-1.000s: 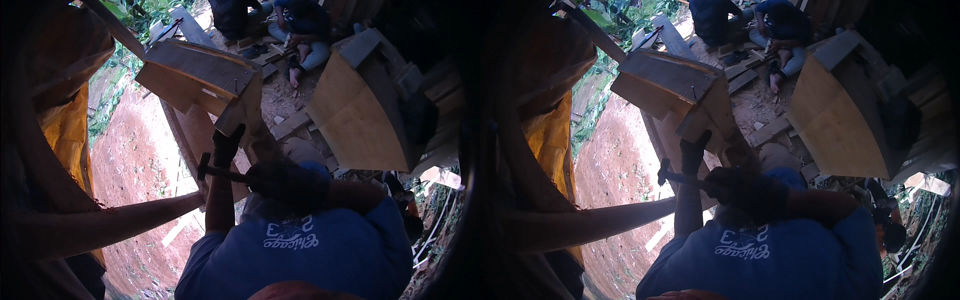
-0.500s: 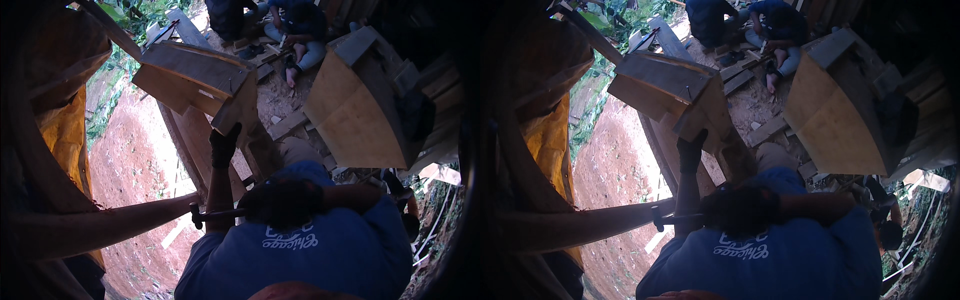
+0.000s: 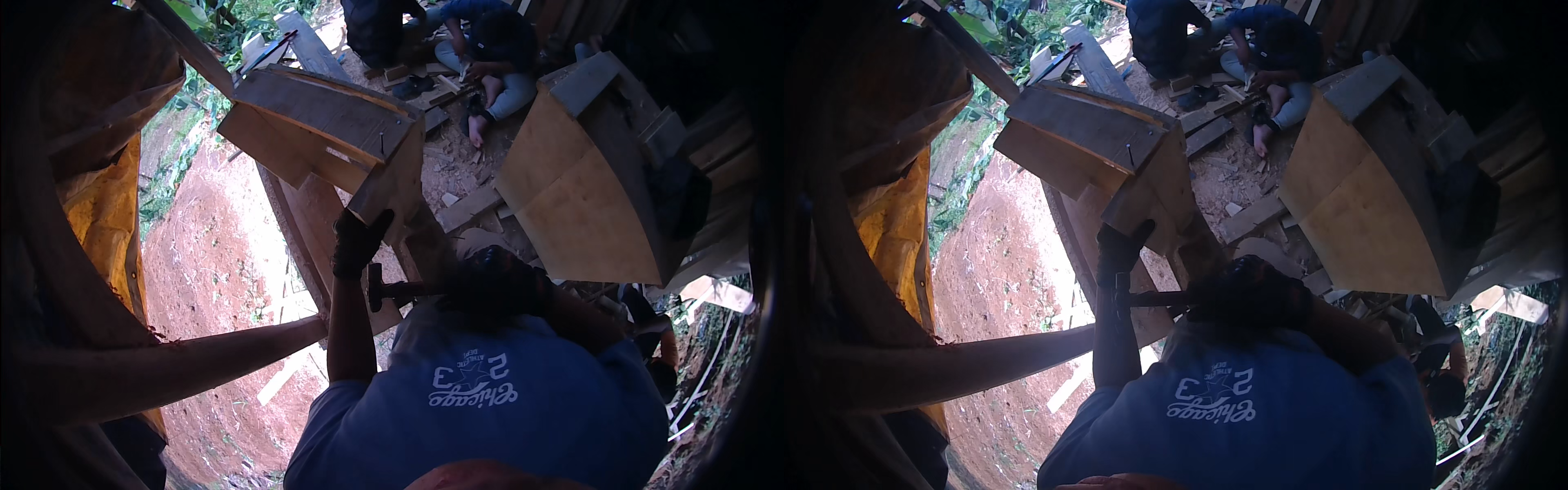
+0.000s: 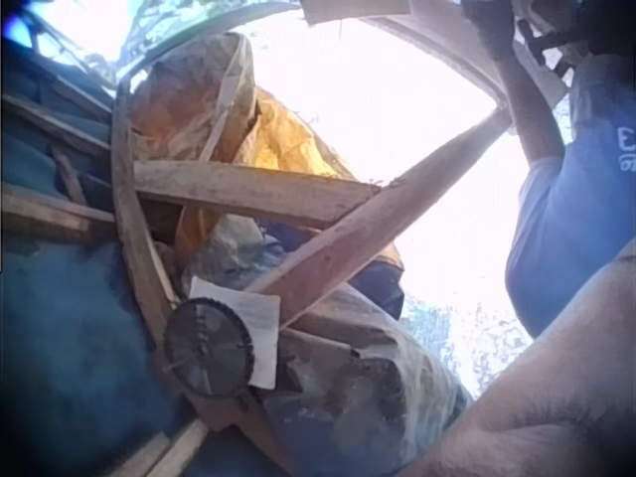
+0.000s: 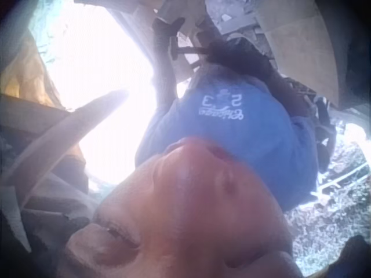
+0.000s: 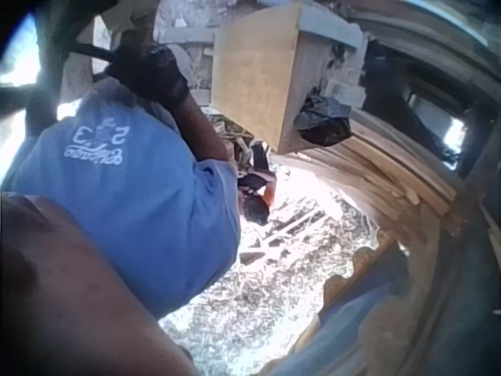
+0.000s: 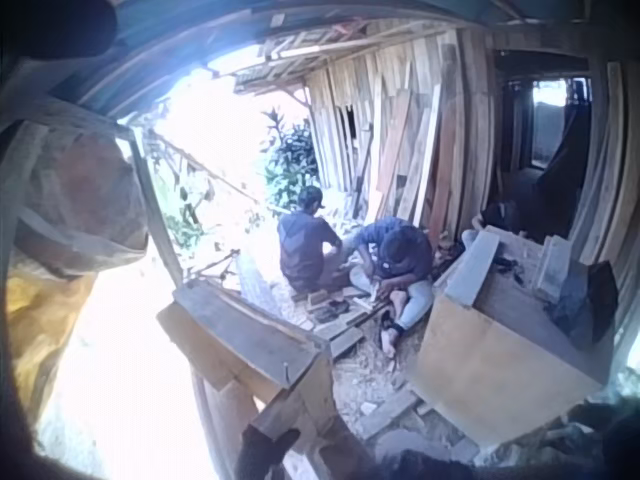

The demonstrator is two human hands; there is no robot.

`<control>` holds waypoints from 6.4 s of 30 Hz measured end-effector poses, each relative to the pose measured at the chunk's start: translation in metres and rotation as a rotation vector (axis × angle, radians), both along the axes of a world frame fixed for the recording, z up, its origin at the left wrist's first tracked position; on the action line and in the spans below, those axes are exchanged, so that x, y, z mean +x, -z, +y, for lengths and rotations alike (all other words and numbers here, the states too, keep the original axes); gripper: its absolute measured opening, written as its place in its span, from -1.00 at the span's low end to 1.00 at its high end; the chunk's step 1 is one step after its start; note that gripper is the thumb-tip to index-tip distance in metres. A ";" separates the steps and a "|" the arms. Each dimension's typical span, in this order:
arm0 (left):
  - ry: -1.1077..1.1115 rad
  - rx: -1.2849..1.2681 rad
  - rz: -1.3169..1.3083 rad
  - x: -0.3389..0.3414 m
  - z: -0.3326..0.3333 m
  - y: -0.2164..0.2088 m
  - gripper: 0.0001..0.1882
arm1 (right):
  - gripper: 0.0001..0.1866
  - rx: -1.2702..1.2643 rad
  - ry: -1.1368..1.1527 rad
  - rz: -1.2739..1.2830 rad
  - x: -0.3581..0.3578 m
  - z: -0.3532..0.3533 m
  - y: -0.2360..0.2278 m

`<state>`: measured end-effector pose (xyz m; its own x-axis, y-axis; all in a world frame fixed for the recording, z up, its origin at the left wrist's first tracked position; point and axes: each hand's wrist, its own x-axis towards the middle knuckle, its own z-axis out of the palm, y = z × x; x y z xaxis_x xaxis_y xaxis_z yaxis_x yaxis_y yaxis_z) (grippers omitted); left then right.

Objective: The person assembles a wooden box by hammering nails into wood pieces to join them together.

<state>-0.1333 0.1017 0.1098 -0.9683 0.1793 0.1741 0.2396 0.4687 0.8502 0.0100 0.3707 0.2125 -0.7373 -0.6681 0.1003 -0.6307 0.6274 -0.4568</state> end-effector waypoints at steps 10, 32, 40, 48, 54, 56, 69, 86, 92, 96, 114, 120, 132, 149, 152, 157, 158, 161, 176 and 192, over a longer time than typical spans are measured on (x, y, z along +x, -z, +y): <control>0.221 -0.004 0.021 -0.021 -0.015 0.012 -0.22 | -0.70 -0.053 0.570 0.447 -0.044 -0.031 0.113; 0.002 0.190 -0.361 0.002 -0.009 -0.004 -0.37 | -0.55 -0.254 0.372 0.218 -0.069 -0.062 0.174; 0.026 0.216 -0.326 0.002 -0.013 0.004 -0.36 | -0.60 -0.449 0.472 0.295 -0.083 -0.057 0.155; -0.015 0.260 -0.331 0.007 -0.005 -0.002 -0.37 | -0.52 -0.283 0.416 0.608 -0.088 -0.061 0.188; 0.086 0.137 -0.187 0.001 -0.009 -0.004 -0.36 | -0.69 -0.051 0.390 0.185 -0.078 -0.067 0.165; 0.047 0.207 -0.233 0.003 -0.002 -0.005 -0.39 | -0.75 -0.048 0.368 0.405 -0.080 -0.062 0.184; 0.037 0.119 -0.149 -0.005 0.010 -0.013 -0.39 | -0.82 -0.260 0.007 0.129 -0.023 -0.042 0.039; 0.023 0.131 -0.106 0.000 0.010 -0.001 -0.37 | -0.52 -0.437 -0.035 -0.228 0.003 -0.060 0.018; 0.001 0.078 -0.089 -0.001 0.005 0.007 -0.37 | -0.39 -0.582 -0.108 -0.279 -0.002 -0.052 0.006; 0.017 0.114 -0.067 -0.002 0.008 0.003 -0.42 | -0.43 -0.553 -0.091 -0.425 0.001 -0.057 -0.002; 0.024 0.132 -0.186 0.002 0.006 -0.001 -0.25 | -0.58 -1.301 0.430 -0.496 -0.151 0.055 0.048; -0.090 0.076 -0.060 -0.001 -0.013 0.011 -0.33 | -0.67 -0.960 0.453 -0.657 -0.202 0.003 0.151; -0.009 0.203 -0.211 0.020 -0.060 -0.020 -0.36 | -0.68 -0.423 0.476 -0.180 -0.135 -0.032 0.158; -0.037 0.030 0.049 0.038 -0.055 -0.123 -0.38 | -0.47 -0.717 0.551 -0.454 -0.137 -0.046 0.125; 0.068 0.339 0.199 0.032 -0.063 -0.097 -0.41 | -0.50 -0.798 0.600 -0.586 -0.133 -0.050 0.104; -0.098 0.766 0.207 -0.012 -0.064 -0.104 -0.58 | -0.63 -0.821 0.676 -0.746 -0.132 -0.045 0.091; -0.116 0.547 0.322 -0.027 -0.064 -0.115 -0.60 | -0.67 -0.830 0.675 -0.769 -0.133 -0.043 0.094; -0.055 0.093 0.667 -0.089 -0.059 -0.147 -0.65 | -0.69 -0.551 0.391 -0.228 -0.141 -0.033 0.123; 0.431 -0.669 0.137 -0.165 0.007 -0.175 -0.50 | -0.77 -0.597 0.414 -0.161 -0.142 -0.036 0.133; 0.183 -0.656 0.403 -0.155 -0.033 -0.145 -0.59 | -0.72 -0.705 0.794 -0.423 -0.063 -0.030 -0.052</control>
<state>-0.2883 0.0692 0.2545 -0.7985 0.5169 0.3087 0.5919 0.7679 0.2451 -0.0535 0.3404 0.2648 -0.9902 0.1082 -0.0887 0.1176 0.3002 -0.9466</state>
